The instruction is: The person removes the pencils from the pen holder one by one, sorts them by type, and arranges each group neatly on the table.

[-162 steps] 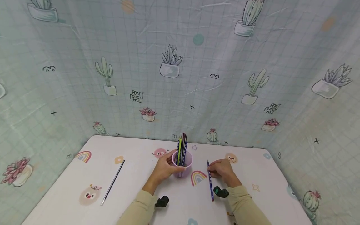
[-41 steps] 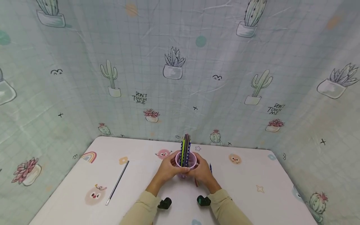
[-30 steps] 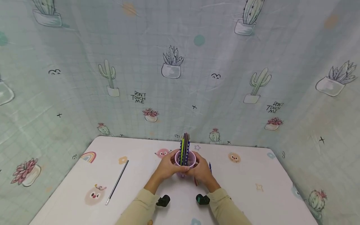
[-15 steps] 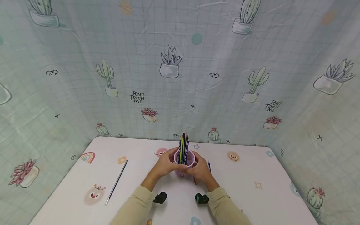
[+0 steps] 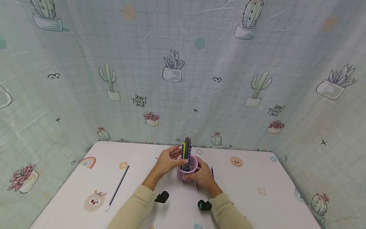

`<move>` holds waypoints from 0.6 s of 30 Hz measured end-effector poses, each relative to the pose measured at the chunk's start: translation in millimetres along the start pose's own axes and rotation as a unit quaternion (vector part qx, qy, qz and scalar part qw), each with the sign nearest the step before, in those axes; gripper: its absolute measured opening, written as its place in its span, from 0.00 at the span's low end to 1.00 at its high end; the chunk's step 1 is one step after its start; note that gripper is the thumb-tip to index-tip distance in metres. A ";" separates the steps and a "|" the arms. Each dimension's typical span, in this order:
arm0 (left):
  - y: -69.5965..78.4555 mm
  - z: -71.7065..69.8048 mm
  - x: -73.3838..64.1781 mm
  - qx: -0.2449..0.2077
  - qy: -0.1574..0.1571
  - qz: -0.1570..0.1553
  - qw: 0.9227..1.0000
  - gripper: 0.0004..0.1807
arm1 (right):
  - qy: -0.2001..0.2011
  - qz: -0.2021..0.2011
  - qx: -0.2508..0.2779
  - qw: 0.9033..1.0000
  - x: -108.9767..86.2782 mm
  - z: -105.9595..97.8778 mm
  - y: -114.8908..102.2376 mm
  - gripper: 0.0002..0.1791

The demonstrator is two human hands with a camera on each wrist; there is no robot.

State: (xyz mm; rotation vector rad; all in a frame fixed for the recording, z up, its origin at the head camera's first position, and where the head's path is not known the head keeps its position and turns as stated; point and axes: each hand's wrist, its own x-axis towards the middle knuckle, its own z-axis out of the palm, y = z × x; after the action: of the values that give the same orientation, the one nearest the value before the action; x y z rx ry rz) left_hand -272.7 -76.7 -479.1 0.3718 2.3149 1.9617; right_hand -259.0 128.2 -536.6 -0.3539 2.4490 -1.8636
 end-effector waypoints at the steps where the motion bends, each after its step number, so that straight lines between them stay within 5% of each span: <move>1: 1.3 -0.1 0.5 -0.002 0.004 0.001 1.000 0.47 | -0.001 0.006 0.003 1.000 -0.4 0.2 -0.4 0.53; 18: 21.5 2.6 14.5 -0.026 0.038 0.004 0.999 0.43 | 0.012 0.013 0.005 1.000 0.3 1.8 1.7 0.53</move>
State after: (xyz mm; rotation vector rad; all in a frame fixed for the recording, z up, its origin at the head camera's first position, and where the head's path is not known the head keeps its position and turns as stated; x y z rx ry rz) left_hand -283.4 -67.5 -457.2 0.3059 2.3040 2.0715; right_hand -259.2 126.9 -538.7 -0.2982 2.4467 -1.8800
